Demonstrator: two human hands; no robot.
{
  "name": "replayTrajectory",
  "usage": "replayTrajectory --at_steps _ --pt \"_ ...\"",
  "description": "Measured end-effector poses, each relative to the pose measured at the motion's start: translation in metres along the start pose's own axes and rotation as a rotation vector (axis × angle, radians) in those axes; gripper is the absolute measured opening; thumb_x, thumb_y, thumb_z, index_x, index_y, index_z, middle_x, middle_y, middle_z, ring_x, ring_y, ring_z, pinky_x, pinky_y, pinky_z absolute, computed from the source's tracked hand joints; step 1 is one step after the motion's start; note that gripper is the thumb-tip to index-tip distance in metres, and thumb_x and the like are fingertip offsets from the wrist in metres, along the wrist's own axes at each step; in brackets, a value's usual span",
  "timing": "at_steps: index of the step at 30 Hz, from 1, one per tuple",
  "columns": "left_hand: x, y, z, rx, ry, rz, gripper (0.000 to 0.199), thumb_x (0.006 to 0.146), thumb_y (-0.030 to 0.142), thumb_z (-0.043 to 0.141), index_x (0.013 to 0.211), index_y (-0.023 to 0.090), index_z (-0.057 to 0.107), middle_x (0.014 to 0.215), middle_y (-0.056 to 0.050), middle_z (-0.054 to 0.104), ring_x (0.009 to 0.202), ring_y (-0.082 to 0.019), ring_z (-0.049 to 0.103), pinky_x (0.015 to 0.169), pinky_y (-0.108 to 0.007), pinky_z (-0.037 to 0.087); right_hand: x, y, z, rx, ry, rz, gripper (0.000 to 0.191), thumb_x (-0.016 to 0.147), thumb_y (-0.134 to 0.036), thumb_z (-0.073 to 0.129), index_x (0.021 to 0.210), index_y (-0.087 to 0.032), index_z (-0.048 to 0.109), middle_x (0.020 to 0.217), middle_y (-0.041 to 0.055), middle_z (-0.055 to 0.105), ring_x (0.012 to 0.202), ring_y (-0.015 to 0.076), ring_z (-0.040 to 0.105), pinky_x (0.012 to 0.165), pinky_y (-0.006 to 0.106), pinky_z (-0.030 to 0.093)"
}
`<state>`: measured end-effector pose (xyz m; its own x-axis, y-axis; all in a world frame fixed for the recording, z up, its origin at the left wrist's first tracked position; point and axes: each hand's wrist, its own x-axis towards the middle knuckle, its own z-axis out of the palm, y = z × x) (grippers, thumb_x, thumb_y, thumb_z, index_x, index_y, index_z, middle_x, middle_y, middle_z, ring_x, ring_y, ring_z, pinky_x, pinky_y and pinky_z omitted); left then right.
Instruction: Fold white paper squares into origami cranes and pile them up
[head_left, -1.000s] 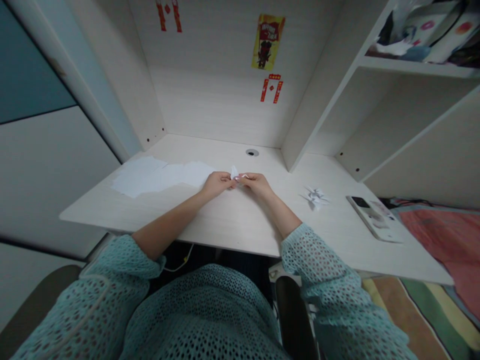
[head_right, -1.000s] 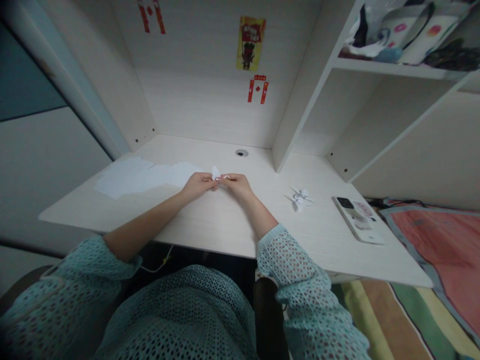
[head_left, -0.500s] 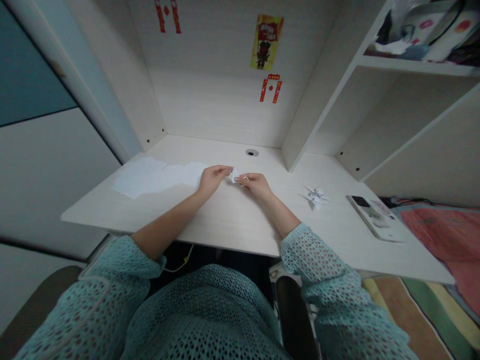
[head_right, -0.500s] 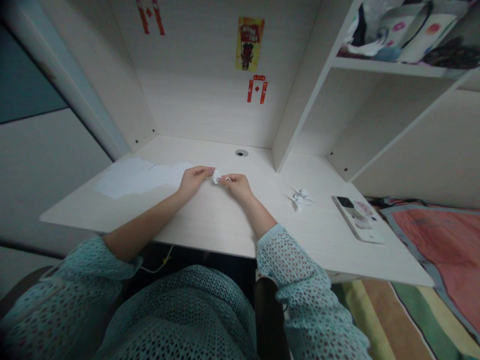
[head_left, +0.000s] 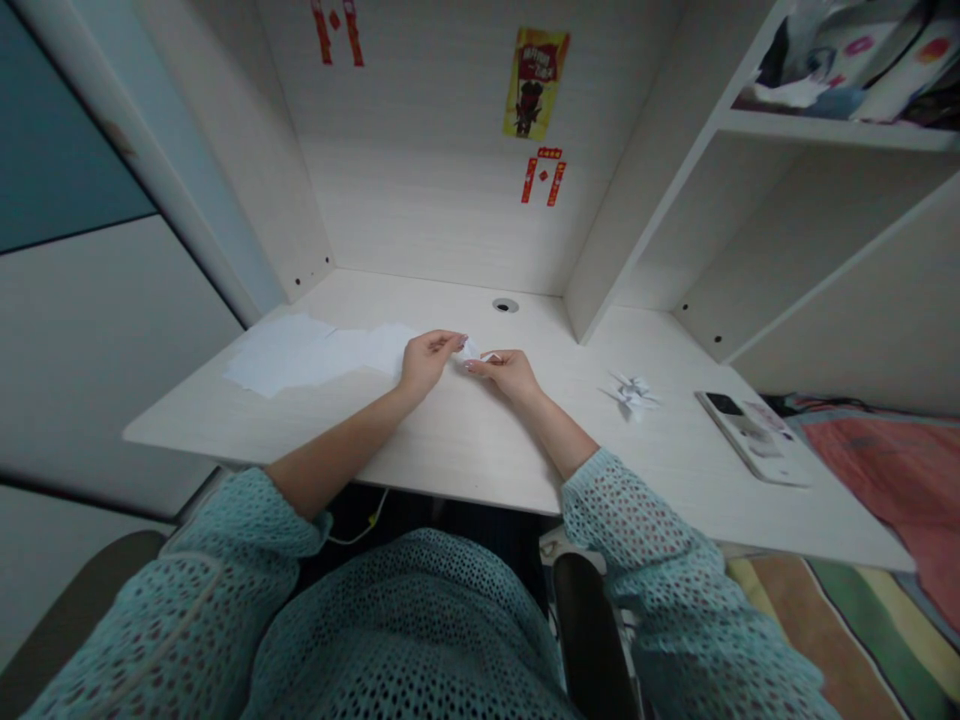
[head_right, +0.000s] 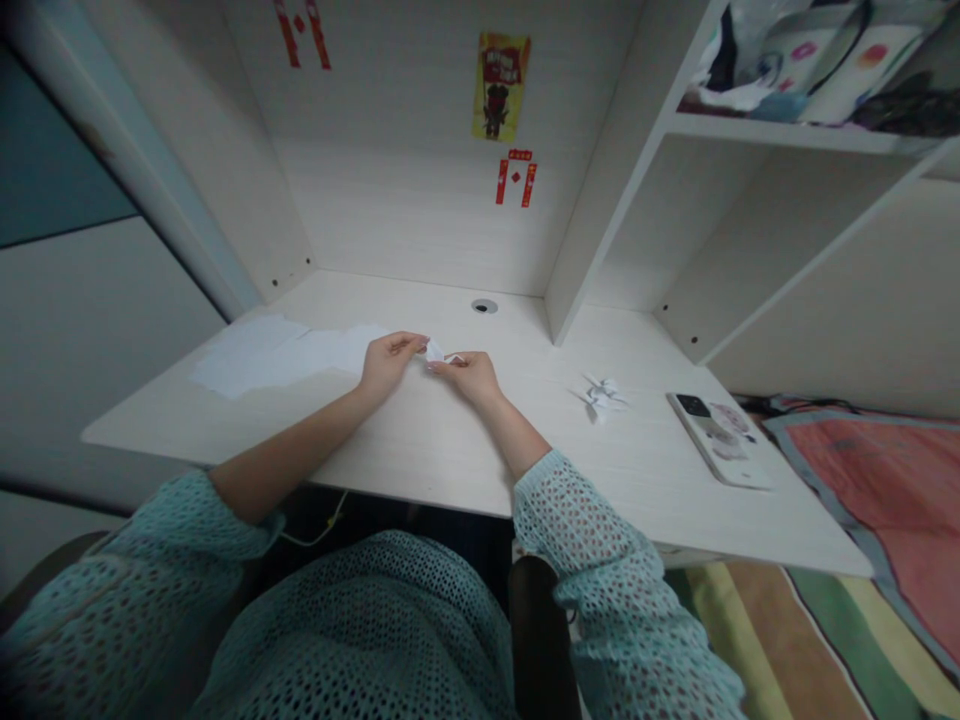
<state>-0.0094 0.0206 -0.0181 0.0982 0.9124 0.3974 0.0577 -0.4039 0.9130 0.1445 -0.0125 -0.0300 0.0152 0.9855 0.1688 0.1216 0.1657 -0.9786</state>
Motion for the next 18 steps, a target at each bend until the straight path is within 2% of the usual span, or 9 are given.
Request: replayTrajectory --at_steps 4,8,12,18 --pt "-0.0010 0.0009 0.0007 -0.047 0.014 -0.040 0.025 0.073 0.038 0.063 0.081 0.015 0.070 0.081 -0.007 0.071 0.076 -0.017 0.065 0.076 -0.029 0.049 0.0035 0.0008 -0.0008 0.006 0.029 0.000 0.036 0.053 -0.048 0.076 0.052 -0.015 0.062 0.050 -0.0016 0.054 0.048 0.0082 0.040 0.047 0.024 0.025" --pt "-0.0022 0.0031 0.0009 -0.058 0.044 -0.077 0.028 0.073 0.040 0.063 0.081 0.014 0.070 0.079 -0.007 0.071 0.077 -0.018 0.065 0.077 -0.030 0.048 0.0045 -0.0033 -0.0012 0.015 0.054 -0.004 0.035 0.053 -0.049 0.075 0.055 -0.016 0.065 0.061 0.0041 0.065 0.058 0.0138 0.053 0.054 0.026 0.036" --pt "-0.0019 0.0032 0.0012 -0.056 0.082 -0.080 0.029 0.073 0.041 0.062 0.079 0.014 0.070 0.078 -0.007 0.070 0.077 -0.018 0.064 0.078 -0.030 0.048 0.0036 -0.0072 -0.0015 0.026 0.062 -0.016 0.033 0.054 -0.048 0.075 0.055 -0.016 0.066 0.063 0.0051 0.067 0.059 0.0148 0.056 0.057 0.027 0.039" --pt "-0.0008 0.0029 0.0017 -0.096 -0.036 -0.060 0.030 0.069 0.040 0.066 0.086 0.016 0.071 0.092 -0.008 0.071 0.086 -0.019 0.064 0.084 -0.032 0.047 0.0040 -0.0033 -0.0023 0.025 0.029 -0.012 0.031 0.055 -0.047 0.075 0.057 -0.016 0.068 0.063 0.0051 0.068 0.059 0.0148 0.057 0.058 0.027 0.039"
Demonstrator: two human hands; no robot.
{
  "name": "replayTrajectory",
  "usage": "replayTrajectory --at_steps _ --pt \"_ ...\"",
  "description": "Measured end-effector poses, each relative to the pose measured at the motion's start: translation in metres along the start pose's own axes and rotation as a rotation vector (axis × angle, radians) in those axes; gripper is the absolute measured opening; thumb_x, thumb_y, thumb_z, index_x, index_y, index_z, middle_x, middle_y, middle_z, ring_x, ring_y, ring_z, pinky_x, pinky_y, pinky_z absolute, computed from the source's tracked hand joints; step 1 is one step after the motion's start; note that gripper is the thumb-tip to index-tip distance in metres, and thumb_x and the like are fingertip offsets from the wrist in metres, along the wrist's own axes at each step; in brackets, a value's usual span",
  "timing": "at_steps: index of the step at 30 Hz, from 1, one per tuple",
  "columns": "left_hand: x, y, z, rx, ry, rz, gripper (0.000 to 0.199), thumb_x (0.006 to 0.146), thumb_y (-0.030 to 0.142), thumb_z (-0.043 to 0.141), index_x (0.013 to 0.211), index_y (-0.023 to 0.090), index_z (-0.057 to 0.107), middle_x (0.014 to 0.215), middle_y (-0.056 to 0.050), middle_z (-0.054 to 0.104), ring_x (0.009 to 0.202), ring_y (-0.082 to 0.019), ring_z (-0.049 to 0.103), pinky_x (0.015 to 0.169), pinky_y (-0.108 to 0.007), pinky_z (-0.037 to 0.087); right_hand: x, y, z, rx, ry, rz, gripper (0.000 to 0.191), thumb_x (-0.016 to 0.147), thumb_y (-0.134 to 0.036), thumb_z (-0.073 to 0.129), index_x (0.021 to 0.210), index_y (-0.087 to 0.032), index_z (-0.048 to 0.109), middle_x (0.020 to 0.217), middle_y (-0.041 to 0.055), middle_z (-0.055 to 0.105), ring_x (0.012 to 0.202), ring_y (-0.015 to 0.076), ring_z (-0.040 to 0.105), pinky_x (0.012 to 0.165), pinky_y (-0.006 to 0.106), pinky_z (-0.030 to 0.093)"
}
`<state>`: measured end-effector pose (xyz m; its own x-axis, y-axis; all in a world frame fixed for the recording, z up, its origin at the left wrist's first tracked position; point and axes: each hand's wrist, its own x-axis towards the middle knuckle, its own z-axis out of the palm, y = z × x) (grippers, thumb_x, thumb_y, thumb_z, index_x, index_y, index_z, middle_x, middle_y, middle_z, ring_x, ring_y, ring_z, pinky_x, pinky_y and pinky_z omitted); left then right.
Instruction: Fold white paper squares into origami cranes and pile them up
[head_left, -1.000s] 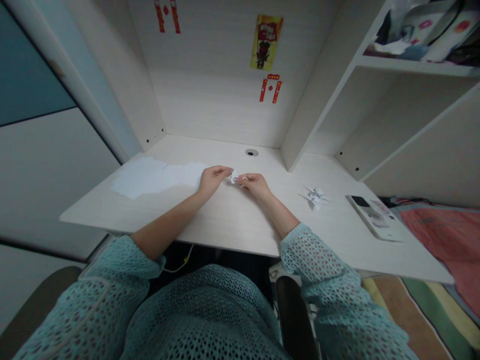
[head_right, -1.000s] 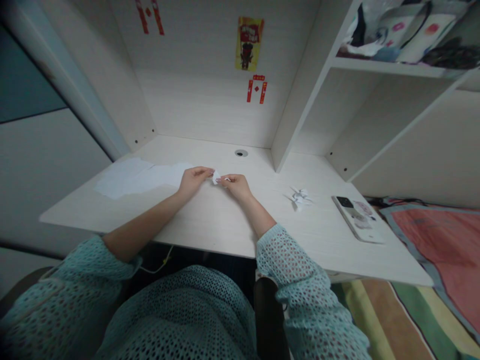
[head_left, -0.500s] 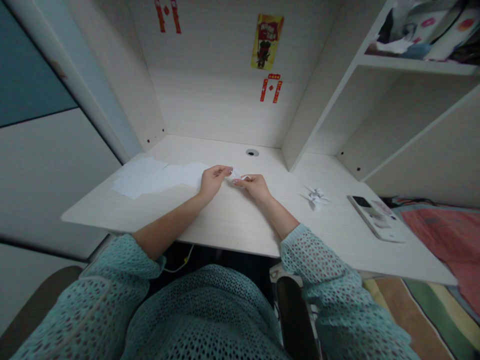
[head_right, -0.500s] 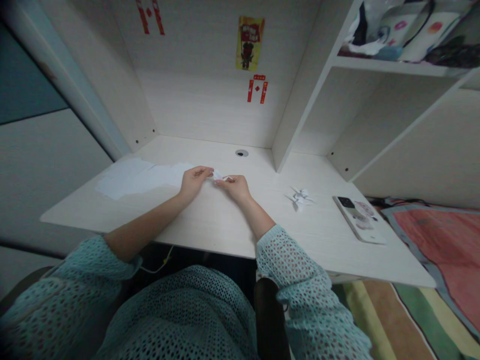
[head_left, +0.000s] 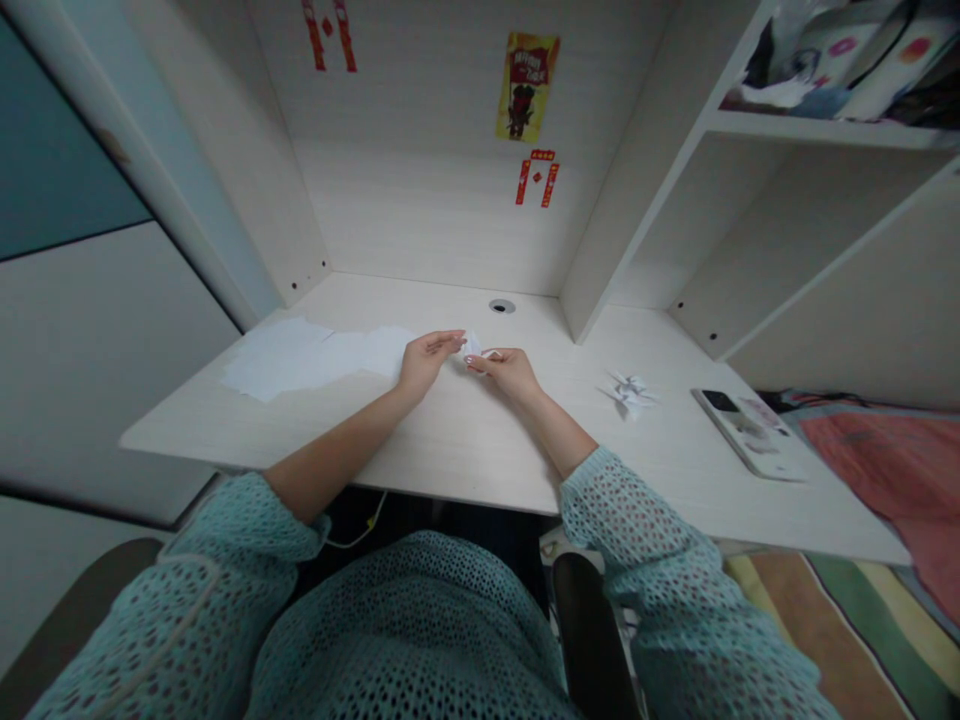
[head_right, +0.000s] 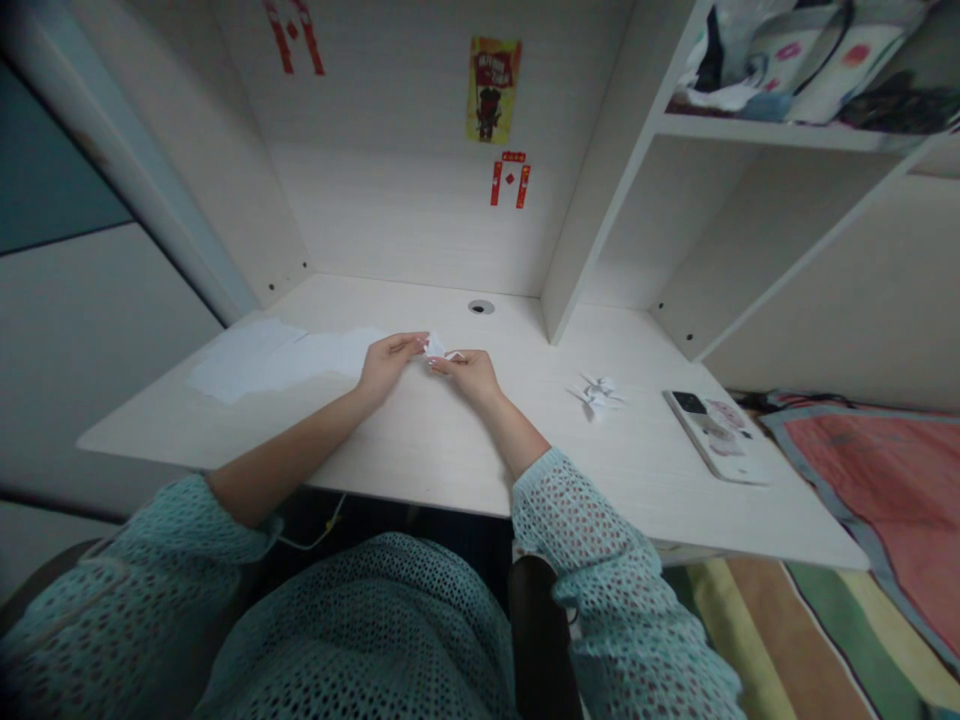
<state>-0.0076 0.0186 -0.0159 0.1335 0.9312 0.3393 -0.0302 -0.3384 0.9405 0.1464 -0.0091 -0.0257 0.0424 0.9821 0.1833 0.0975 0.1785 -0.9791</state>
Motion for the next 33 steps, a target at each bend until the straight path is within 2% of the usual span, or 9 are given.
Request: replayTrajectory --at_steps 5,16,22,27,33 --pt "-0.0005 -0.0028 0.0013 0.045 -0.016 -0.006 0.026 0.065 0.041 0.069 0.072 0.016 0.070 0.090 -0.006 0.072 0.087 -0.021 0.064 0.084 -0.033 0.047 0.0021 0.0056 -0.0003 0.009 -0.019 -0.020 0.030 0.058 -0.045 0.074 0.058 -0.016 0.068 0.062 0.0052 0.067 0.058 0.0142 0.056 0.059 0.026 0.039" --pt "-0.0021 -0.0043 0.0014 0.061 0.022 -0.007 0.024 0.068 0.040 0.067 0.072 0.016 0.069 0.087 -0.006 0.071 0.079 -0.018 0.065 0.079 -0.030 0.049 0.0005 0.0034 0.0022 -0.022 0.002 0.011 0.036 0.056 -0.050 0.072 0.054 -0.015 0.065 0.061 0.0066 0.067 0.059 0.0145 0.056 0.054 0.026 0.037" --pt "-0.0027 -0.0064 -0.0024 0.198 0.021 0.056 0.021 0.073 0.038 0.061 0.075 0.018 0.070 0.082 -0.004 0.071 0.076 -0.017 0.066 0.075 -0.028 0.049 0.0014 0.0048 0.0012 -0.091 0.024 -0.006 0.036 0.057 -0.050 0.072 0.056 -0.015 0.066 0.057 0.0042 0.064 0.053 0.0120 0.051 0.051 0.025 0.033" --pt "-0.0046 -0.0040 -0.0052 0.308 0.027 0.105 0.021 0.076 0.036 0.058 0.079 0.020 0.070 0.083 -0.003 0.071 0.078 -0.017 0.066 0.074 -0.027 0.048 -0.0010 -0.0002 0.0020 -0.060 0.039 -0.012 0.037 0.055 -0.050 0.073 0.056 -0.014 0.065 0.060 0.0052 0.066 0.053 0.0122 0.051 0.053 0.025 0.035" --pt "-0.0061 -0.0002 -0.0058 0.379 0.038 0.095 0.020 0.078 0.036 0.056 0.079 0.022 0.070 0.082 -0.002 0.071 0.080 -0.017 0.066 0.074 -0.026 0.047 -0.0001 0.0003 0.0006 -0.074 0.036 -0.015 0.038 0.056 -0.051 0.073 0.059 -0.014 0.066 0.062 0.0061 0.067 0.054 0.0127 0.053 0.054 0.026 0.036"
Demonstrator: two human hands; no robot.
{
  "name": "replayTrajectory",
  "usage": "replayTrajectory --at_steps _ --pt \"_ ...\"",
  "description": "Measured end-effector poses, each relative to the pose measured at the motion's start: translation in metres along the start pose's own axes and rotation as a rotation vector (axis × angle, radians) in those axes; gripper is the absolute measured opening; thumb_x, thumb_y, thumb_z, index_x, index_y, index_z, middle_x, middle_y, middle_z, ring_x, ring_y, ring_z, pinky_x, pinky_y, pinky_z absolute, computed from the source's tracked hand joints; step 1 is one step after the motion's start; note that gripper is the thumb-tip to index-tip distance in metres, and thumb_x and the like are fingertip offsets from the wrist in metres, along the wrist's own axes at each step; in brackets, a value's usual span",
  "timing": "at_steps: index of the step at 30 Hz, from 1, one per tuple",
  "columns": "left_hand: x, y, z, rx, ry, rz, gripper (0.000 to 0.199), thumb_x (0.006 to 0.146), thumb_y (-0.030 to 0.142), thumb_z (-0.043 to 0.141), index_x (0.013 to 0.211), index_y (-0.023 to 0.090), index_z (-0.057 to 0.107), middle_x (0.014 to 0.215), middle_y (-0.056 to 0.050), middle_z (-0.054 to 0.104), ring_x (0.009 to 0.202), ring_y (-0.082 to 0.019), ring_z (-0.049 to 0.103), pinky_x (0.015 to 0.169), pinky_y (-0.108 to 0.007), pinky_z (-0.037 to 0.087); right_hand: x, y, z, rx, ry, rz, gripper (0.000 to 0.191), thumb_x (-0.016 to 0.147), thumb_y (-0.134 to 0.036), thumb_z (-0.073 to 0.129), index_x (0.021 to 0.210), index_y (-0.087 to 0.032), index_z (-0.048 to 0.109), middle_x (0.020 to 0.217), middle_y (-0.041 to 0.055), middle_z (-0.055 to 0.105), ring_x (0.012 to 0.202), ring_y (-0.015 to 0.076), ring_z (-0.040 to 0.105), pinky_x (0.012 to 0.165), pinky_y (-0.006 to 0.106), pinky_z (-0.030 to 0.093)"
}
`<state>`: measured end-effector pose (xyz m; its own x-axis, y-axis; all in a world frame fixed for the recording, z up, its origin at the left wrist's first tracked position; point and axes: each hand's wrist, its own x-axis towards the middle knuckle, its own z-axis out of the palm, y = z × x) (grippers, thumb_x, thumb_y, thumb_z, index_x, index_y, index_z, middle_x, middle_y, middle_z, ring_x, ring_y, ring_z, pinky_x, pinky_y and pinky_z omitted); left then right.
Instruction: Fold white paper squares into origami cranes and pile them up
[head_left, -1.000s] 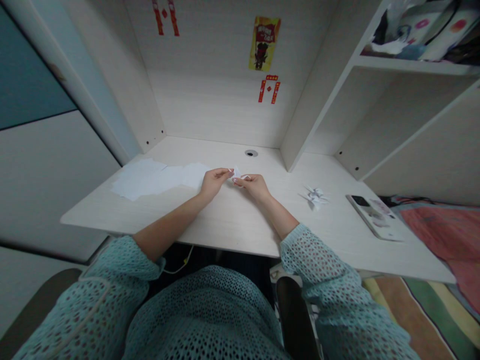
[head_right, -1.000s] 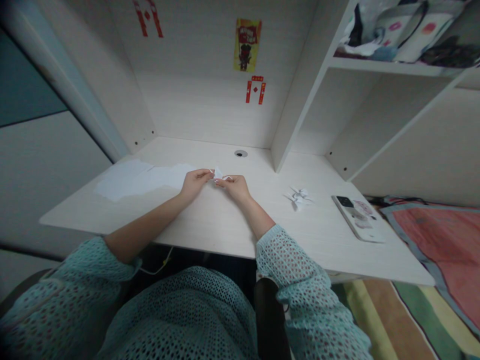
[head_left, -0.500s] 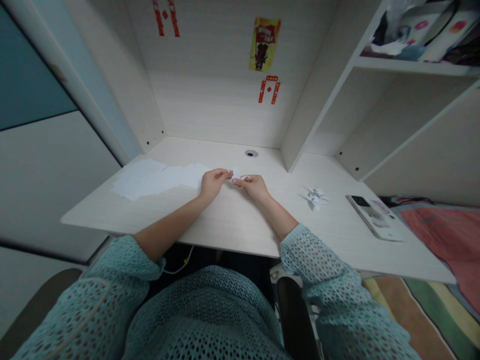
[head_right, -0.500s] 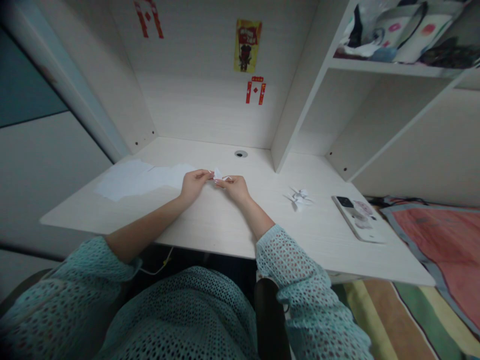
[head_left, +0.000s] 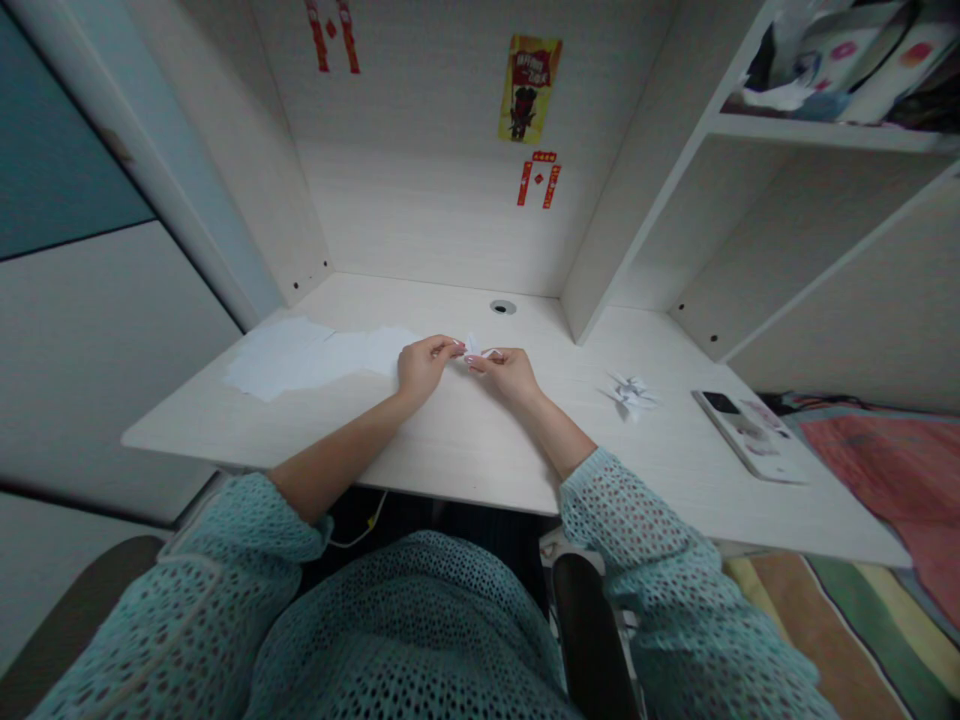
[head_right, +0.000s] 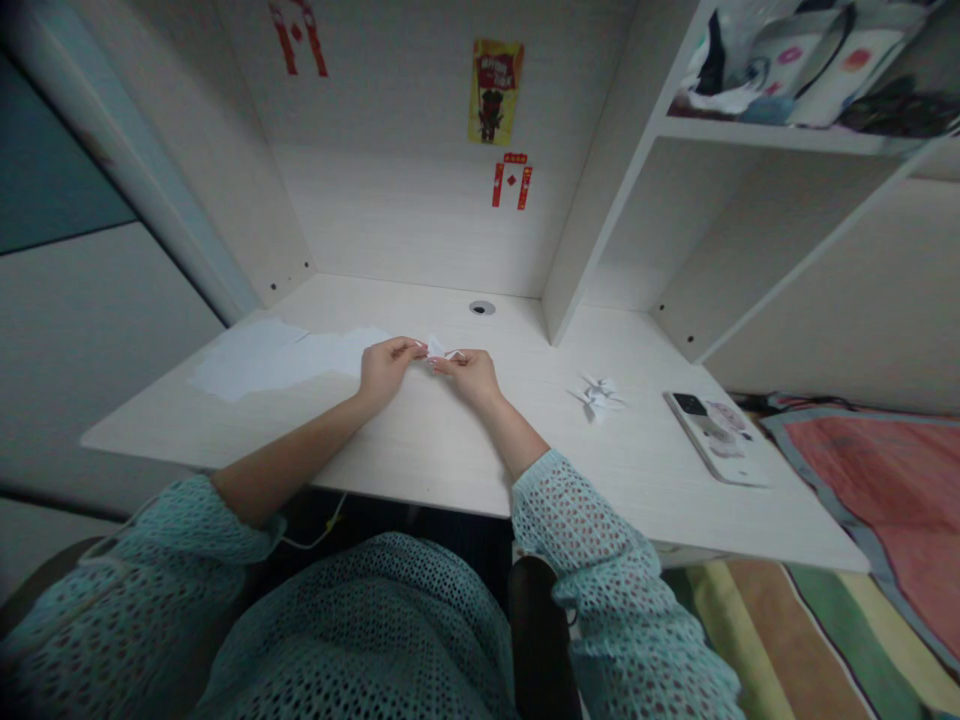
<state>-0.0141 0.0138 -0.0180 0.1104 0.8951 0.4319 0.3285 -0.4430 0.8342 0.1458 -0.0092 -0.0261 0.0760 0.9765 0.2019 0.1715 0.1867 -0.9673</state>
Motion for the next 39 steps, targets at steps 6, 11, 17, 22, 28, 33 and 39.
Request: replayTrajectory --at_steps 6,11,17,22,28,33,39 --pt "-0.001 0.005 -0.003 0.068 0.004 0.044 0.019 0.079 0.037 0.055 0.078 0.025 0.070 0.080 0.000 0.071 0.077 -0.017 0.065 0.071 -0.025 0.045 0.002 0.004 -0.001 -0.022 -0.005 -0.003 0.039 0.057 -0.052 0.072 0.059 -0.014 0.066 0.059 0.0052 0.065 0.052 0.0119 0.051 0.051 0.025 0.033" --pt "-0.001 0.009 -0.005 0.123 0.021 0.056 0.020 0.080 0.038 0.055 0.077 0.025 0.070 0.077 0.001 0.071 0.074 -0.017 0.064 0.069 -0.025 0.043 0.004 0.004 -0.002 -0.034 0.004 -0.009 0.037 0.058 -0.051 0.072 0.058 -0.014 0.066 0.059 0.0046 0.065 0.052 0.0117 0.051 0.051 0.025 0.033" --pt "0.001 0.002 0.000 0.038 0.000 0.041 0.024 0.079 0.041 0.055 0.075 0.022 0.068 0.075 -0.001 0.070 0.073 -0.016 0.064 0.069 -0.025 0.045 0.003 0.001 -0.003 -0.040 0.015 -0.014 0.039 0.059 -0.053 0.070 0.060 -0.014 0.067 0.059 0.0046 0.065 0.052 0.0116 0.051 0.050 0.024 0.033" --pt "0.003 -0.003 0.003 -0.058 0.003 -0.008 0.026 0.076 0.043 0.058 0.074 0.019 0.068 0.074 -0.003 0.070 0.071 -0.016 0.065 0.070 -0.026 0.048 0.002 -0.003 -0.003 -0.014 0.019 -0.017 0.040 0.058 -0.054 0.071 0.062 -0.014 0.068 0.063 0.0065 0.067 0.056 0.0138 0.055 0.052 0.025 0.036" --pt "0.005 -0.006 0.005 -0.149 -0.022 -0.046 0.031 0.072 0.048 0.062 0.074 0.018 0.068 0.073 -0.005 0.070 0.070 -0.017 0.065 0.071 -0.028 0.049 0.003 -0.002 -0.003 0.000 0.037 -0.029 0.041 0.057 -0.055 0.071 0.063 -0.014 0.068 0.066 0.0070 0.068 0.057 0.0140 0.055 0.053 0.025 0.037" --pt "0.005 -0.005 0.006 -0.225 -0.024 -0.086 0.036 0.069 0.052 0.064 0.072 0.016 0.067 0.072 -0.007 0.070 0.068 -0.018 0.065 0.070 -0.029 0.050 0.004 0.001 -0.003 -0.032 0.069 -0.041 0.041 0.059 -0.055 0.070 0.060 -0.014 0.067 0.062 0.0063 0.066 0.055 0.0135 0.053 0.052 0.025 0.036" --pt "0.005 -0.005 0.008 -0.259 -0.025 -0.100 0.037 0.068 0.053 0.065 0.071 0.016 0.067 0.072 -0.007 0.070 0.068 -0.018 0.065 0.071 -0.030 0.051 0.002 0.003 0.000 -0.057 0.126 -0.056 0.041 0.061 -0.055 0.067 0.059 -0.014 0.065 0.059 0.0050 0.064 0.051 0.0119 0.049 0.050 0.025 0.032"
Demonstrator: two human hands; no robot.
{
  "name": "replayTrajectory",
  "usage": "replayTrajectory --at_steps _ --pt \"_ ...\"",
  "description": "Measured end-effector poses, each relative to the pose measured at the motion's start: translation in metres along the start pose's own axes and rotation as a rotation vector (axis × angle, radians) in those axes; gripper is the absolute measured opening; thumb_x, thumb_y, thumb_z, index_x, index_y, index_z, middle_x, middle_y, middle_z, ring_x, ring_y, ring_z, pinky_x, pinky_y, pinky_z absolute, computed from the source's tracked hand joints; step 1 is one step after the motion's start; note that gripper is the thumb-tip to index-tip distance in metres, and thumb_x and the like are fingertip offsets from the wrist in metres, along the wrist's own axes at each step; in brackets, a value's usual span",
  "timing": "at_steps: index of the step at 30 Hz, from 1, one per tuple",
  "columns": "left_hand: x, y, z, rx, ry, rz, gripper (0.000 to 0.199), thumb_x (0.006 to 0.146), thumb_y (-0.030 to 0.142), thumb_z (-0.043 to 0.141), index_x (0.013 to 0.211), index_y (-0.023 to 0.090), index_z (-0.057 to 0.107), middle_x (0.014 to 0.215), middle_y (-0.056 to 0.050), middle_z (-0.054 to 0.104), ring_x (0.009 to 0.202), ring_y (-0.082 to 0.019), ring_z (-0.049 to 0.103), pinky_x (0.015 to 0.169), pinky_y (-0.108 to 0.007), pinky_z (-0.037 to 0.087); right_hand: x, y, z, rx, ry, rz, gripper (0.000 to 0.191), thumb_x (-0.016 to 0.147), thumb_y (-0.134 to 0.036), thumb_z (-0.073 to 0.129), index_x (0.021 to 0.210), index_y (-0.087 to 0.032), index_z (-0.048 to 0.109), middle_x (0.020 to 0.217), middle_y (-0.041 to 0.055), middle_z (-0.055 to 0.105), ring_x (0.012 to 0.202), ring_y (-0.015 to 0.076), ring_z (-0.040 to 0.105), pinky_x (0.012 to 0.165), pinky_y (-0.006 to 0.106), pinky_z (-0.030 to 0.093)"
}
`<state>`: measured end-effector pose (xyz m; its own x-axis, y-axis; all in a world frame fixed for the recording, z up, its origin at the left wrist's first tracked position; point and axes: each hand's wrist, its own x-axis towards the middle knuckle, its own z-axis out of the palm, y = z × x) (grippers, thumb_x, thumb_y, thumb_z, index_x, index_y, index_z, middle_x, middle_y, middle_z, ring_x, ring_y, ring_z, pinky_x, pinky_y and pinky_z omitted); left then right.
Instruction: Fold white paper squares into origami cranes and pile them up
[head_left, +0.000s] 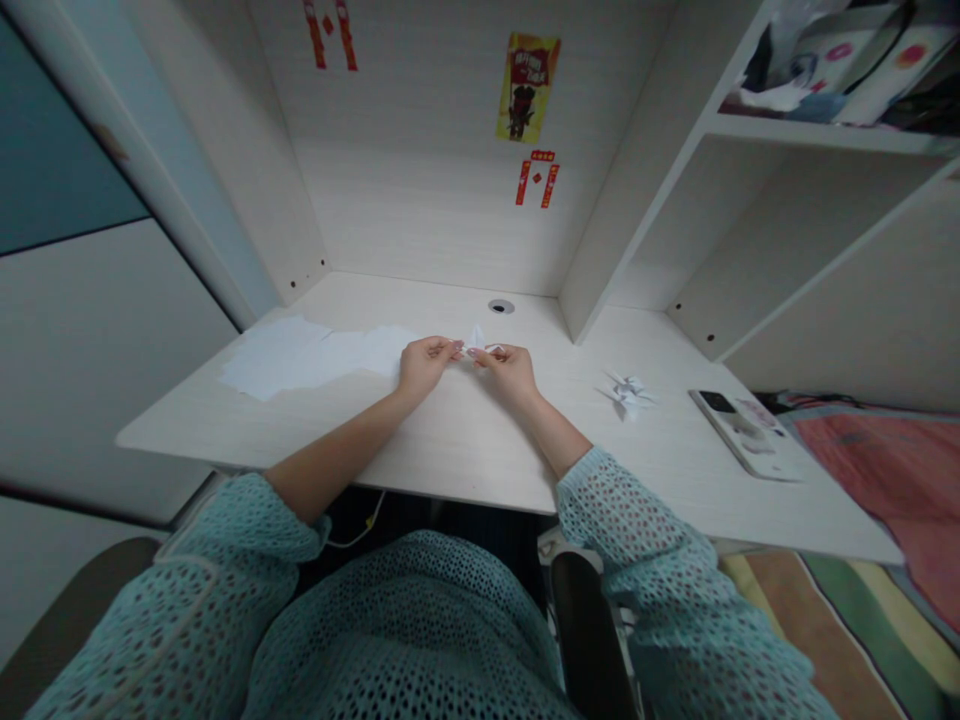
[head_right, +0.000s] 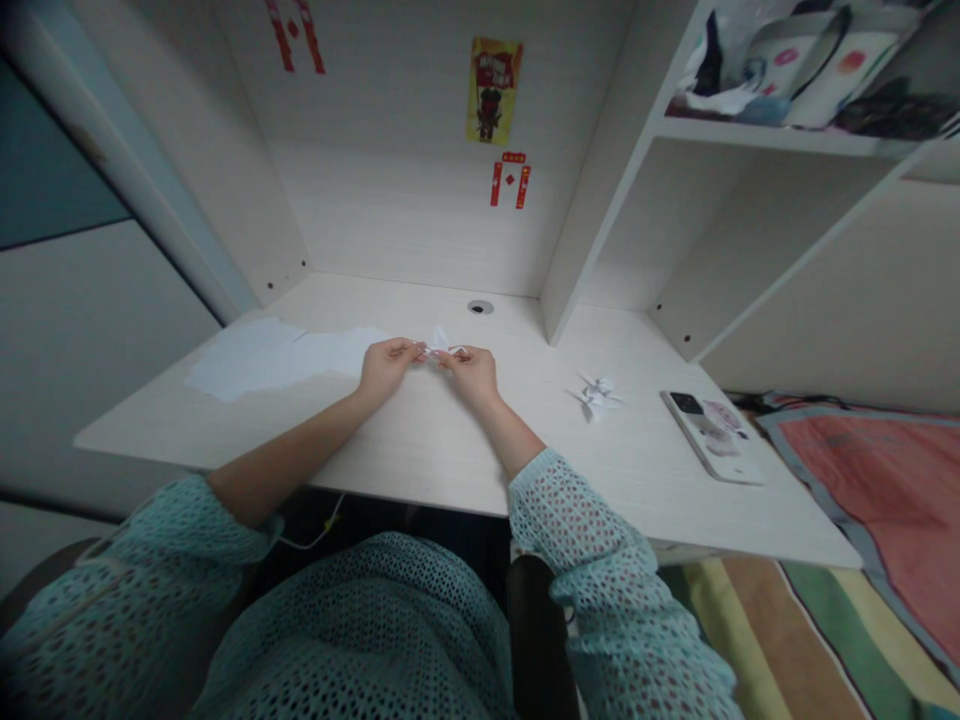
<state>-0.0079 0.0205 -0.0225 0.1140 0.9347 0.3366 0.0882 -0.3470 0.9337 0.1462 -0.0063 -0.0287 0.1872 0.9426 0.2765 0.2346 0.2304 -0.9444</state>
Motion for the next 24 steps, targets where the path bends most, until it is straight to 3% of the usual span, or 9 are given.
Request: replayTrajectory --at_steps 12,18,24 --pt "-0.001 0.004 0.000 -0.075 -0.034 -0.077 0.038 0.066 0.052 0.068 0.072 0.014 0.068 0.077 -0.008 0.071 0.071 -0.017 0.064 0.072 -0.029 0.049 0.000 0.009 0.008 0.038 0.060 -0.004 0.039 0.065 -0.051 0.066 0.057 -0.013 0.063 0.058 0.0047 0.063 0.049 0.0106 0.048 0.050 0.025 0.032" --pt "-0.003 0.008 -0.001 -0.067 -0.022 -0.131 0.028 0.074 0.040 0.063 0.086 0.015 0.070 0.088 -0.009 0.071 0.080 -0.018 0.064 0.068 -0.025 0.047 0.001 0.004 0.003 0.132 0.010 0.050 0.038 0.059 -0.050 0.071 0.056 -0.014 0.063 0.058 0.0041 0.063 0.051 0.0108 0.049 0.051 0.024 0.033" --pt "-0.002 0.009 -0.002 -0.071 0.000 -0.100 0.028 0.074 0.039 0.062 0.087 0.014 0.069 0.086 -0.009 0.071 0.078 -0.017 0.064 0.065 -0.025 0.046 0.001 -0.003 -0.003 0.121 -0.099 0.053 0.038 0.055 -0.051 0.073 0.059 -0.014 0.067 0.065 0.0067 0.067 0.060 0.0149 0.057 0.056 0.025 0.038"
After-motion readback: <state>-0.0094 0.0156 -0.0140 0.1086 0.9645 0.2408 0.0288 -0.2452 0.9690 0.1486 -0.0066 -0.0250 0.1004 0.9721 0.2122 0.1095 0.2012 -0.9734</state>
